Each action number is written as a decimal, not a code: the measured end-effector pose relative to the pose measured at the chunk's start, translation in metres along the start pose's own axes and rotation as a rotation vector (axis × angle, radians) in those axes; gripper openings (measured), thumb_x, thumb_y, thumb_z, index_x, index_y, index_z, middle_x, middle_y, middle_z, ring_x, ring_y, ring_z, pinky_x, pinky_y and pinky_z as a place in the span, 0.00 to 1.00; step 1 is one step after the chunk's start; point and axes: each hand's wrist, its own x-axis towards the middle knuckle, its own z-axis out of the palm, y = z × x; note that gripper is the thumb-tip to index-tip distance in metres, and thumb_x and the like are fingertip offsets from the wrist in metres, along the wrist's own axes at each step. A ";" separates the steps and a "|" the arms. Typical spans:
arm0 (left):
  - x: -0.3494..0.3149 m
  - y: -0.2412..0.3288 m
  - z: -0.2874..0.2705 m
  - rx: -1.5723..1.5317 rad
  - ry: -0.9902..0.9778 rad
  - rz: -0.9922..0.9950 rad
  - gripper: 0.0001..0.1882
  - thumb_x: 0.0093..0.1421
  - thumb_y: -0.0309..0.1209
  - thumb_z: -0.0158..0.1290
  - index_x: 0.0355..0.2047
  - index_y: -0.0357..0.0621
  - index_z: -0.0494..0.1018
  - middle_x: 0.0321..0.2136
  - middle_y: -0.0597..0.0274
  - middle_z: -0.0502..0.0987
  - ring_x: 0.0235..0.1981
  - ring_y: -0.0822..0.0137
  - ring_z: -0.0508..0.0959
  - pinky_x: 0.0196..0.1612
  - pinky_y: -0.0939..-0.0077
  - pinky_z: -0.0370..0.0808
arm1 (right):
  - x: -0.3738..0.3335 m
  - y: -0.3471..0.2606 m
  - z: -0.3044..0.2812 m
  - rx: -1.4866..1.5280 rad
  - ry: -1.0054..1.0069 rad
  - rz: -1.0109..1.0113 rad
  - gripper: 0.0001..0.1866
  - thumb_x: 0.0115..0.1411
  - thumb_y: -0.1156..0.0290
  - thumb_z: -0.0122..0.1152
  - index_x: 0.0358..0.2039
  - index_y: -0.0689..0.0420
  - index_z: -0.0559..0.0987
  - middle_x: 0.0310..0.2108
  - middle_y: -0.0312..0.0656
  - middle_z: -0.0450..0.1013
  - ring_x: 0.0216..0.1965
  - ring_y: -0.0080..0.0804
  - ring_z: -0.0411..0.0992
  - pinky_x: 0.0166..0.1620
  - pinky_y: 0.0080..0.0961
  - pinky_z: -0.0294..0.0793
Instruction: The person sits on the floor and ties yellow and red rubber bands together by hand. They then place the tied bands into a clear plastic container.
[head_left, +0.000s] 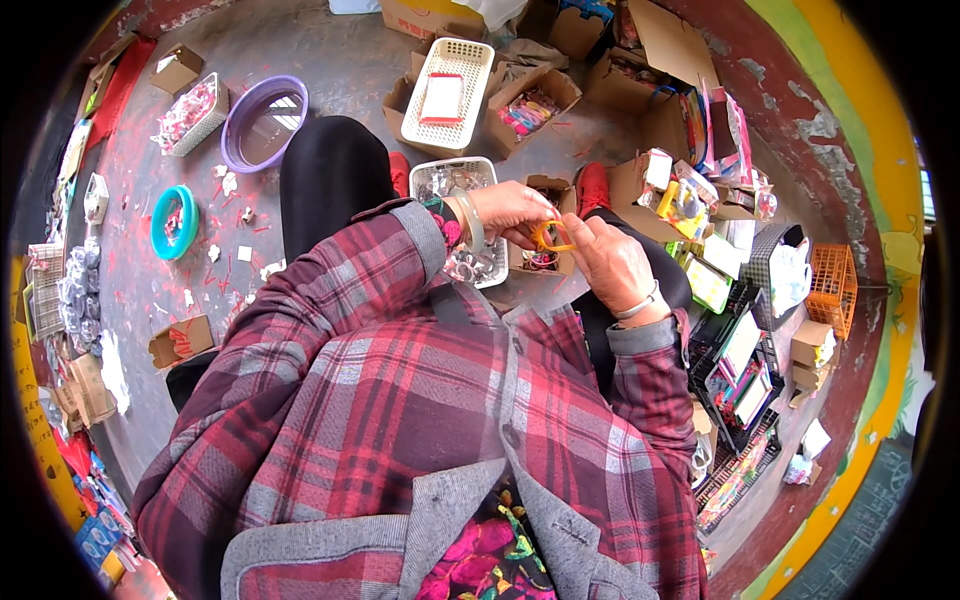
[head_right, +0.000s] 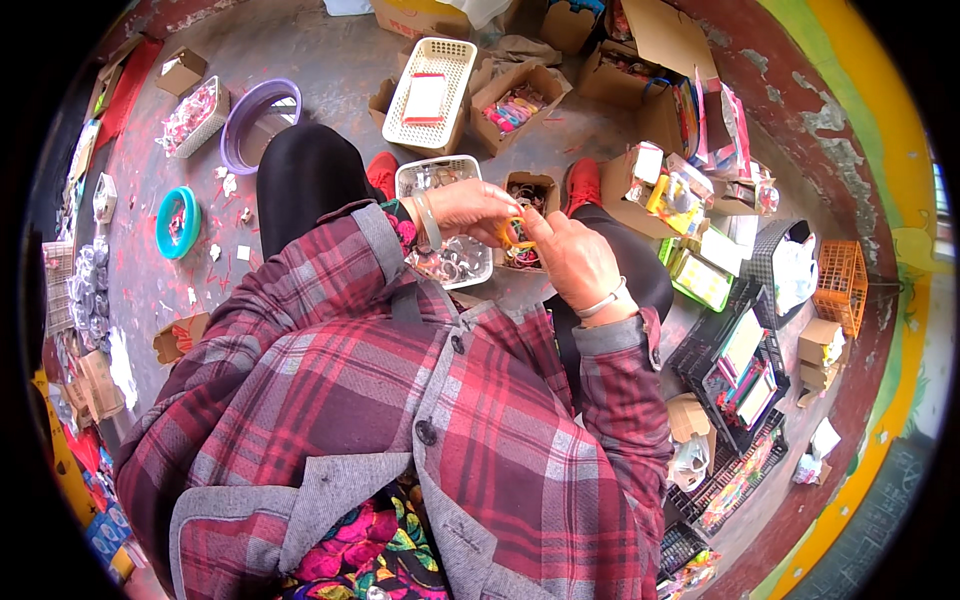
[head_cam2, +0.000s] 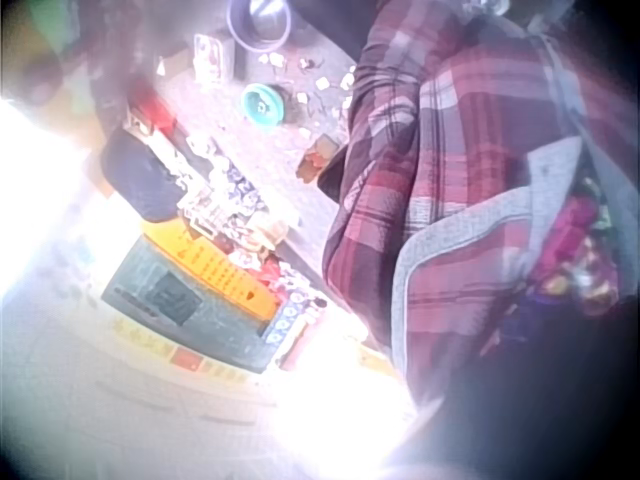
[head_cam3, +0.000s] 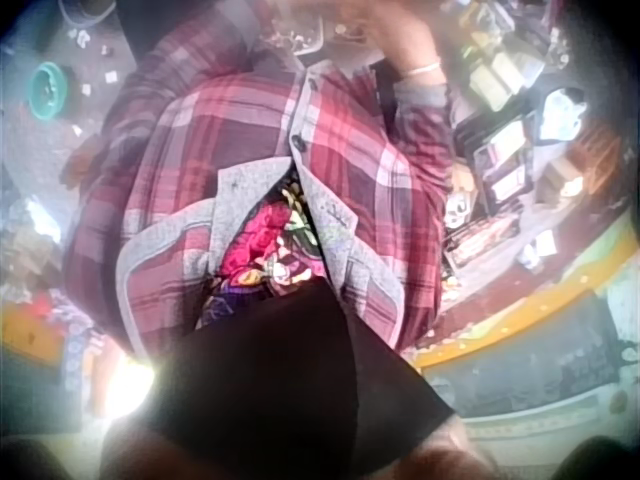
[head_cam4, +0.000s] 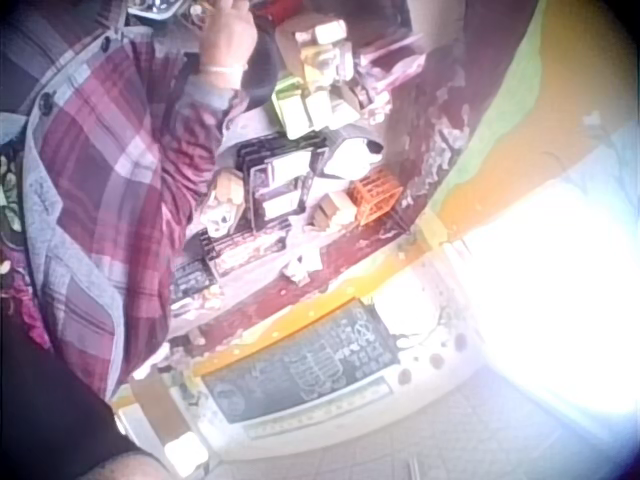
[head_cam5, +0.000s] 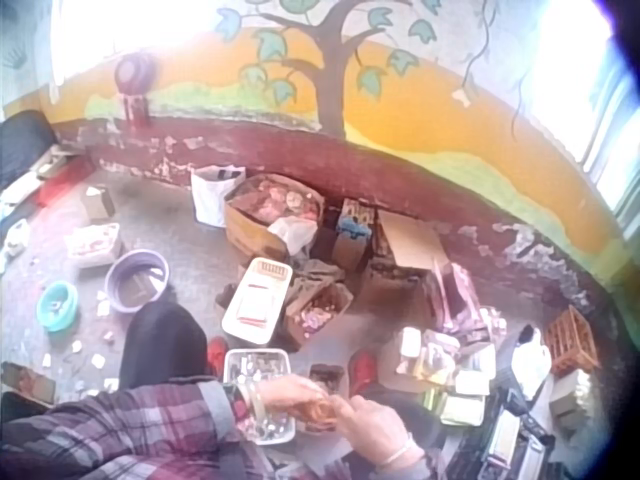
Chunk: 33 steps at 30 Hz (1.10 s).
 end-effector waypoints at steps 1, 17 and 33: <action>-0.001 0.000 0.000 0.006 -0.010 0.006 0.18 0.58 0.38 0.49 0.43 0.38 0.67 0.36 0.58 0.75 0.36 0.69 0.77 0.38 0.77 0.76 | -0.001 0.001 0.003 -0.028 -0.022 -0.012 0.23 0.49 0.74 0.53 0.49 0.51 0.67 0.24 0.41 0.64 0.26 0.37 0.69 0.25 0.32 0.69; -0.004 0.002 0.004 -0.007 -0.114 -0.026 0.14 0.57 0.36 0.49 0.39 0.39 0.70 0.32 0.62 0.75 0.35 0.69 0.76 0.40 0.76 0.74 | 0.009 -0.010 0.005 -0.155 0.075 -0.137 0.31 0.43 0.72 0.59 0.51 0.50 0.64 0.37 0.43 0.67 0.44 0.38 0.66 0.44 0.31 0.65; -0.004 0.004 0.002 -0.005 -0.058 -0.027 0.16 0.56 0.36 0.51 0.41 0.39 0.69 0.34 0.59 0.75 0.34 0.69 0.77 0.34 0.79 0.76 | 0.005 0.001 0.002 0.215 0.175 -0.127 0.09 0.46 0.77 0.54 0.32 0.58 0.74 0.25 0.42 0.68 0.27 0.39 0.69 0.30 0.30 0.69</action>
